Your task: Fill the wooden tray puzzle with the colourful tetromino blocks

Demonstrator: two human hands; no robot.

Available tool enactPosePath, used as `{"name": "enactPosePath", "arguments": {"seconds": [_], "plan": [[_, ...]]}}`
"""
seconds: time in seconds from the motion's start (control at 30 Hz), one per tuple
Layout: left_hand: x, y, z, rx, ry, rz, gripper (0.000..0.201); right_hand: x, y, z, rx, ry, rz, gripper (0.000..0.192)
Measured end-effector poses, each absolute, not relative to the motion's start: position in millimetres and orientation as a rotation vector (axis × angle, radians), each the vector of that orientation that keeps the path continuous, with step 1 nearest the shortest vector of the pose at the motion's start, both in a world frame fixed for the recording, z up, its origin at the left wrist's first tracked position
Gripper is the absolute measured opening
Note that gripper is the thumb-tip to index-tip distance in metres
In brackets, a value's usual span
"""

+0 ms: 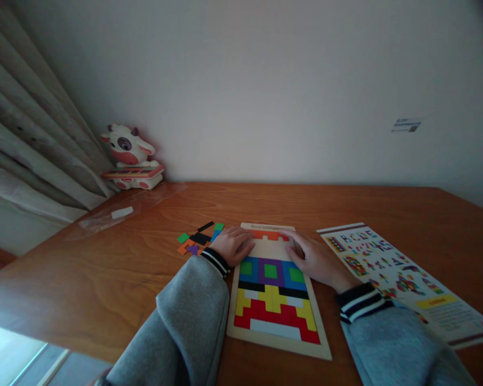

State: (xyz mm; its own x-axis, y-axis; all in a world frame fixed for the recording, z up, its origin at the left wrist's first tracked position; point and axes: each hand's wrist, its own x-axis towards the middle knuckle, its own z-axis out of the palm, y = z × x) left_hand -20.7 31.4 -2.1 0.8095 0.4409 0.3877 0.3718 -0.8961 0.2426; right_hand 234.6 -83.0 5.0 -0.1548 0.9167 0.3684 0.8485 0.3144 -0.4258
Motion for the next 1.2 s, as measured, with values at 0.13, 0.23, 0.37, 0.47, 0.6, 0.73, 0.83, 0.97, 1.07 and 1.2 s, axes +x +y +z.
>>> {"name": "enactPosePath", "arguments": {"seconds": [0.13, 0.23, 0.37, 0.47, 0.6, 0.73, 0.83, 0.97, 1.07, 1.2], "plan": [[-19, 31, -1, 2.843, 0.658, 0.703, 0.034, 236, -81, 2, -1.514, -2.016, 0.082, 0.040], [-24, 35, 2, 2.843, 0.750, 0.770, 0.033, 241, -77, -5, -1.556, -1.965, -0.016, 0.035], [-44, 47, 5, 2.837, 1.040, 0.803, 0.029, 249, -73, -13, -1.578, -1.891, -0.081, 0.031], [-61, 56, 5, 2.811, 1.277, 0.774, 0.027, 251, -71, -16, -1.560, -1.871, -0.094, 0.029], [-73, 58, 6, 2.831, 1.372, 0.695, 0.032, 251, -70, -17, -1.544, -1.862, -0.100, 0.029], [-82, 60, 10, 2.861, 1.368, 0.687, 0.032, 251, -71, -16, -1.542, -1.855, -0.093, 0.028], [-93, 65, 8, 2.869, 1.344, 0.699, 0.036, 250, -71, -14, -1.545, -1.852, -0.084, 0.027], [-103, 69, 2, 2.834, 1.375, 0.697, 0.038, 249, -72, -15, -1.555, -1.839, -0.073, 0.027], [-102, 68, -1, 2.831, 1.382, 0.649, 0.038, 250, -71, -16, -1.550, -1.838, -0.063, 0.028], [-96, 63, 1, 2.870, 1.245, 0.593, 0.039, 251, -71, -17, -1.559, -1.847, -0.042, 0.029]]}}
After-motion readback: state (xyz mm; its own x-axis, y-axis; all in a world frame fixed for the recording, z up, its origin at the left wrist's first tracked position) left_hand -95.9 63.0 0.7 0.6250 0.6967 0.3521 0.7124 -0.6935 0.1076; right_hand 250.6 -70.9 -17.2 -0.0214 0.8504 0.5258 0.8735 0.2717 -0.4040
